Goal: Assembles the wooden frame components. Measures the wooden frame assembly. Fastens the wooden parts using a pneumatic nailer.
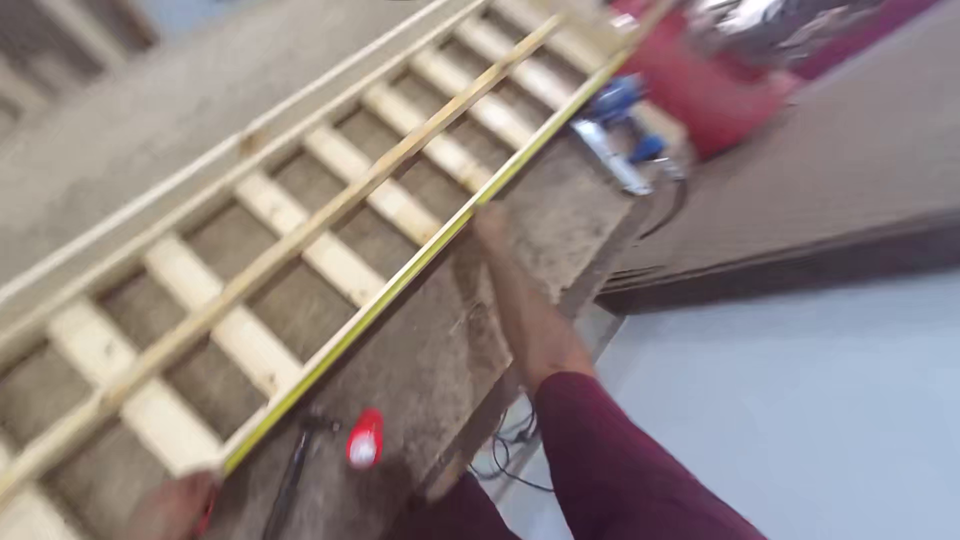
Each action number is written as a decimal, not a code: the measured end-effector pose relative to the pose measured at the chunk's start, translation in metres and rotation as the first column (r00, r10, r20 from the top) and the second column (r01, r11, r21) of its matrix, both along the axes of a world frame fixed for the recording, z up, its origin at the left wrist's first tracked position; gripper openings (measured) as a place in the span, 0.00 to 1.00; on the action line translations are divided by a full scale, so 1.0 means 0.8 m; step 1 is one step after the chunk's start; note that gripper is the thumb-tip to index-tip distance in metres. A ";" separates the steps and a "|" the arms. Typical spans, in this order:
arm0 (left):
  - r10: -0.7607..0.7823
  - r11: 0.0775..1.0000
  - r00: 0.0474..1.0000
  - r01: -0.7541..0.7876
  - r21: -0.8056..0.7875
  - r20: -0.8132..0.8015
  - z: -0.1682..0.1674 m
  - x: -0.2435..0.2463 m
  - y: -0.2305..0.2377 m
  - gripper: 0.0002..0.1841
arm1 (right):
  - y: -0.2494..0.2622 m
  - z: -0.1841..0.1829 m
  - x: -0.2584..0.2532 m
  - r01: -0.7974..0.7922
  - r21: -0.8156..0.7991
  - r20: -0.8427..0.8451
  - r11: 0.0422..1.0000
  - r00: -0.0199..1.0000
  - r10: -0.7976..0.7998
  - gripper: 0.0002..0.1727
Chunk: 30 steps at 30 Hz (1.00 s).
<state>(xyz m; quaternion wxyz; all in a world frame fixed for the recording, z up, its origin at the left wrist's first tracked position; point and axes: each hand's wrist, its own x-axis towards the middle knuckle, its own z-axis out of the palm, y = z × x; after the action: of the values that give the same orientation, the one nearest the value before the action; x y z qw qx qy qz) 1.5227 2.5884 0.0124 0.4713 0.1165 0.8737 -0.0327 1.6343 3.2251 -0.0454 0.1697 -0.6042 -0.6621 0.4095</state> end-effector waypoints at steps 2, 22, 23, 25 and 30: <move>0.046 0.998 0.999 -0.045 -0.034 0.029 0.010 0.002 0.002 0.23 | -0.030 0.058 -0.008 -0.056 -0.263 0.147 0.963 0.984 0.097 0.28; 0.102 0.993 0.994 -0.103 0.056 0.033 -0.006 -0.021 0.000 0.18 | -0.357 -0.031 -0.114 -0.910 0.179 0.562 0.375 0.407 0.720 0.40; 0.088 0.994 0.996 -0.089 0.063 0.021 -0.005 -0.018 -0.003 0.19 | -0.359 -0.031 -0.112 -0.912 0.175 0.574 0.372 0.401 0.714 0.40; 0.061 0.995 0.998 -0.059 0.082 -0.024 0.003 -0.010 -0.008 0.20 | -0.361 -0.031 -0.113 -0.919 0.146 0.595 0.366 0.377 0.710 0.42; 0.160 0.987 0.972 -0.161 0.004 -0.170 0.045 0.041 -0.069 0.20 | -0.358 -0.035 -0.112 -0.914 0.097 0.608 0.393 0.367 0.704 0.45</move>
<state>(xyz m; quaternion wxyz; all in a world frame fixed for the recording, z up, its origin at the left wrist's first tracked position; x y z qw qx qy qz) 1.5559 2.5329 0.0488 0.3969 0.0401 0.9170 -0.0085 1.5450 2.9388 -0.0736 -0.1034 -0.2099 -0.9645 0.1224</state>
